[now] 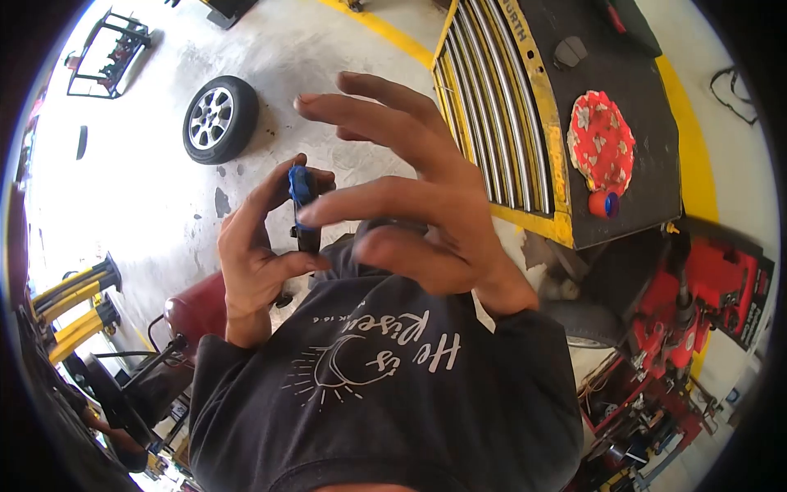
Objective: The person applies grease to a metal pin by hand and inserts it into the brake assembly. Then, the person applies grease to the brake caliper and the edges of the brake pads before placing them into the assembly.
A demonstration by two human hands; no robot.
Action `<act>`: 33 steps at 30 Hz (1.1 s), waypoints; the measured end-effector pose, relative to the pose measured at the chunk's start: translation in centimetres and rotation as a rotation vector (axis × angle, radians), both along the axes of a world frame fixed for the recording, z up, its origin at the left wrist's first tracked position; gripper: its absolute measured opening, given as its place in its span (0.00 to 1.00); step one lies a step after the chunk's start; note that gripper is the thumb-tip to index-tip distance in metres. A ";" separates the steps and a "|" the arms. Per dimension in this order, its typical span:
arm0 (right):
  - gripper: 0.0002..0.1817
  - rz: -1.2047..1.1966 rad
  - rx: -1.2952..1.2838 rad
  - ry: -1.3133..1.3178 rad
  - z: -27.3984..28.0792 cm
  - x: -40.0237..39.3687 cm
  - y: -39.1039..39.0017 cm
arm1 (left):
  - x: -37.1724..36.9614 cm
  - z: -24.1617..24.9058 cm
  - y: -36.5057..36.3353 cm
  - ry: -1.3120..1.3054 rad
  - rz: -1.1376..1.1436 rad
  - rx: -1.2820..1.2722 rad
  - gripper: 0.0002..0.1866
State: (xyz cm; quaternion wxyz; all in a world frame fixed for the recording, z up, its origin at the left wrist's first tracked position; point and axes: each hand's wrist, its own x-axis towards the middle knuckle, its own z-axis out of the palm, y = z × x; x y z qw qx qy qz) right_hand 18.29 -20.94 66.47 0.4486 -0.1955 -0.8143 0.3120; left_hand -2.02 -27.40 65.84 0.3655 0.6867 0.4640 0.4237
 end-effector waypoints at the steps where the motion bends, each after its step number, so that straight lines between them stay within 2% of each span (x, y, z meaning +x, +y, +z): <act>1: 0.36 0.022 -0.028 0.059 -0.1 0.3 0.4 | 0.2 0.1 0.0 -0.040 0.018 -0.047 0.42; 4: 0.39 0.003 -0.077 0.098 0.4 0.3 1.5 | 0.8 0.6 -0.2 -0.183 0.076 -0.171 0.42; 6: 0.42 -0.005 0.111 0.062 0.6 0.3 3.1 | 1.3 1.5 -0.4 -0.302 0.060 -0.335 0.41; 10: 0.45 0.021 0.231 -0.078 1.3 0.5 3.8 | 2.2 1.8 -0.6 -0.388 0.107 -0.337 0.40; 14: 0.45 0.004 0.370 -0.100 1.0 0.3 4.9 | 2.5 2.2 -0.9 -0.396 0.128 -0.358 0.39; 16: 0.44 0.032 0.616 -0.168 1.3 0.9 5.9 | 2.9 2.4 -0.9 -0.413 0.144 -0.340 0.46; 17: 0.44 0.035 0.617 -0.168 1.4 1.0 5.2 | 2.9 2.3 -1.0 -0.414 0.146 -0.339 0.46; 19: 0.45 -0.167 0.471 -0.064 1.7 0.8 3.5 | 2.8 1.8 -1.1 -0.441 0.104 -0.342 0.45; 23: 0.44 -0.083 0.552 -0.034 2.9 -0.1 4.0 | 2.7 2.0 -1.3 -0.448 0.091 -0.342 0.44; 25: 0.43 -0.213 0.474 -0.264 3.6 0.1 2.2 | 2.5 2.4 -1.5 -0.557 0.081 -0.457 0.36; 26: 0.43 -0.211 0.477 -0.264 3.6 0.4 3.2 | 2.5 2.3 -1.5 -0.558 0.082 -0.454 0.36; 28: 0.42 0.097 0.877 -0.099 3.4 1.4 6.1 | 2.4 1.9 -1.3 -0.427 0.074 -0.394 0.44; 29: 0.42 0.098 0.882 -0.098 3.3 1.7 6.2 | 2.3 1.9 -1.2 -0.427 0.075 -0.389 0.44; 31: 0.43 0.027 0.684 -0.084 2.5 2.2 6.0 | 2.2 1.8 -1.0 -0.127 0.133 -0.102 0.36; 32: 0.44 0.017 0.391 0.046 1.4 1.6 5.3 | 2.2 1.9 -0.9 -0.131 0.135 -0.097 0.36; 33: 0.45 0.081 0.210 0.085 1.0 1.4 5.1 | 2.1 2.3 -0.8 0.022 0.145 0.000 0.36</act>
